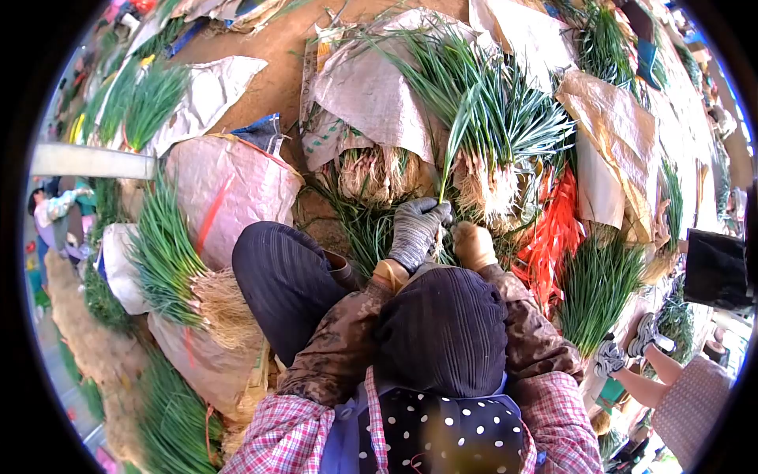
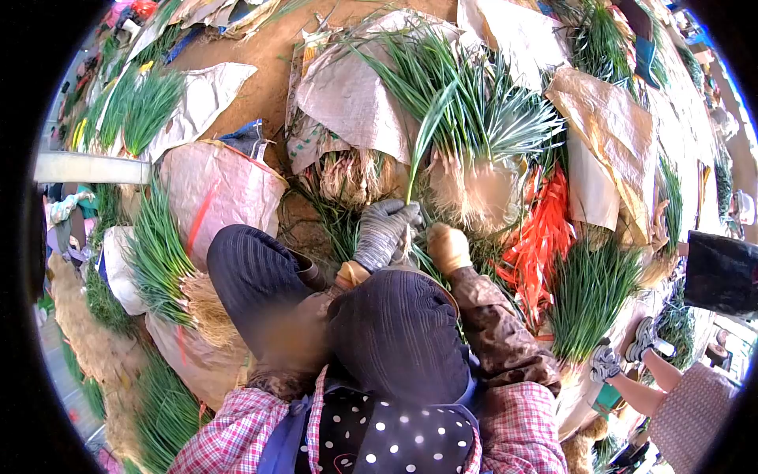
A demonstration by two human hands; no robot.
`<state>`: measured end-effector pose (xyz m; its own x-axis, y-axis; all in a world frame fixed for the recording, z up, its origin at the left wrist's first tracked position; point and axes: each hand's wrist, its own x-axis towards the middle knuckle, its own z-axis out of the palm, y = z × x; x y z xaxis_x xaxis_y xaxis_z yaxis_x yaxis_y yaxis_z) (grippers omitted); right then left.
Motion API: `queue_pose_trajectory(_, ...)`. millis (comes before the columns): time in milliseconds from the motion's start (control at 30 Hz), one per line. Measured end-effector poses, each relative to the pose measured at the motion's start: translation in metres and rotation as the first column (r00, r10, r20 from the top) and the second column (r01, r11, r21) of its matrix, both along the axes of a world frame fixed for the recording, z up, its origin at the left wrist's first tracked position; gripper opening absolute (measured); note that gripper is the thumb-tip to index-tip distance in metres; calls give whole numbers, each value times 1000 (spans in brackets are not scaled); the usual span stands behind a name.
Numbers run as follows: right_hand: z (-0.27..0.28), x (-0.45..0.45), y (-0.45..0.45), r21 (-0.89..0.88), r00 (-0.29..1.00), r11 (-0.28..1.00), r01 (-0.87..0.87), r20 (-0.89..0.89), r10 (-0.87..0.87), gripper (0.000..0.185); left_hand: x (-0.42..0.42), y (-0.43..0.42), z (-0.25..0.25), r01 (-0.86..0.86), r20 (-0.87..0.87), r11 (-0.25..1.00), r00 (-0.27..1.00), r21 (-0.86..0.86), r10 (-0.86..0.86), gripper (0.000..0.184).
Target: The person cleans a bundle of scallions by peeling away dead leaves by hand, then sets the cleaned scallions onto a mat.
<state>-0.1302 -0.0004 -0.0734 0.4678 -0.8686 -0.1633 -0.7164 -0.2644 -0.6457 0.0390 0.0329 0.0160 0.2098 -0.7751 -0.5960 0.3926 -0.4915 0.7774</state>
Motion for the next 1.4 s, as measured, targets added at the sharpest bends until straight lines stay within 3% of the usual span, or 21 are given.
queue_pose_trajectory(33, 0, 1, 8, -131, 989, 989, -70, -142, 51, 13, -2, 1, -3, -26, -8, 1000, 1000, -15, 26, 16)
queue_pose_trajectory(167, 6, 5, -8, -18, 837, 959, -284, -493, 238, 11, -3, 2, -19, -58, -65, 996, 996, -71, 54, 16)
queue_pose_trajectory(233, -9, -14, -19, 42, 787, 967, -253, -573, 231, 14, 4, -2, 14, -122, -174, 984, 980, -132, 98, 17)
queue_pose_trajectory(300, -29, -29, -18, 297, 536, 919, -260, -747, 393, 24, 20, -4, 36, -135, -274, 976, 958, -170, 85, 22)
queue_pose_trajectory(367, 20, -18, -20, 462, 576, 833, -305, -606, 548, 38, 23, -4, 20, -222, -416, 950, 902, -218, 115, 24)
queue_pose_trajectory(433, 58, 18, -43, 390, 648, 911, -135, -661, 379, 44, 19, -7, -3, -274, -440, 944, 882, -183, 170, 27)
queue_pose_trajectory(533, 40, 34, -106, -283, 831, 949, -135, -554, -47, 25, 15, -6, -14, -196, -442, 979, 883, -47, 156, 20)
queue_pose_trajectory(567, 59, 51, -127, -202, 792, 979, -1, -598, -123, 23, 17, -5, -14, -122, -409, 993, 906, 0, 111, 18)
queue_pose_trajectory(633, 40, 51, -165, -356, 824, 933, -45, -541, -167, 29, 15, -5, -2, -80, -409, 990, 904, 115, 121, 15)
queue_pose_trajectory(767, 57, 68, -182, -170, 768, 983, -72, -638, -54, 23, 16, -9, -5, -32, -289, 994, 955, 103, 60, 18)
queue_pose_trajectory(833, 65, 61, -152, -289, 894, 957, -25, -434, -107, 24, 9, -12, -9, -83, -268, 992, 957, 100, 107, 16)
queue_pose_trajectory(900, 80, 68, -123, -113, 811, 991, 77, -571, -128, 26, 2, -14, -25, -53, -90, 999, 995, -1, 53, 22)
queue_pose_trajectory(967, 71, 54, -87, -114, 970, 994, 4, -241, -32, 21, -1, -13, -41, 8, -7, 984, 1000, -177, -9, 28)
queue_pose_trajectory(1033, 93, 59, -53, 25, 987, 1000, 15, -158, -10, 15, 1, -12, -32, -6, -89, 998, 996, -66, 0, 23)
queue_pose_trajectory(1067, 86, 56, -45, -14, 999, 999, 46, 25, -46, 14, 3, -10, -27, -56, -274, 998, 960, -11, 51, 17)
queue_pose_trajectory(1167, 32, 39, -39, 340, 881, 884, 320, 237, -410, 15, 0, -11, -34, -73, -58, 995, 996, -75, 68, 13)
queue_pose_trajectory(1200, 51, 47, -37, 598, 713, 686, 415, 254, -653, 19, 7, -8, -25, 13, -90, 1000, 996, -3, -14, 13)
queue_pose_trajectory(1233, 33, 37, -41, 777, 631, 553, 301, 273, -726, 24, 6, -7, -24, -16, -145, 1000, 989, -13, 14, 13)
queue_pose_trajectory(1300, 0, 27, -42, 813, 540, 577, 80, 451, -710, 31, 3, -4, -23, -73, -251, 997, 966, -28, 63, 11)
queue_pose_trajectory(1367, 47, 56, -53, 873, 558, 447, 196, 275, -783, 40, 3, -1, -26, 6, -134, 999, 991, -44, -12, 10)
queue_pose_trajectory(1400, 48, 63, -52, 870, 520, 467, 159, 328, -789, 46, 2, -2, -24, 26, -60, 999, 998, -38, -29, 10)
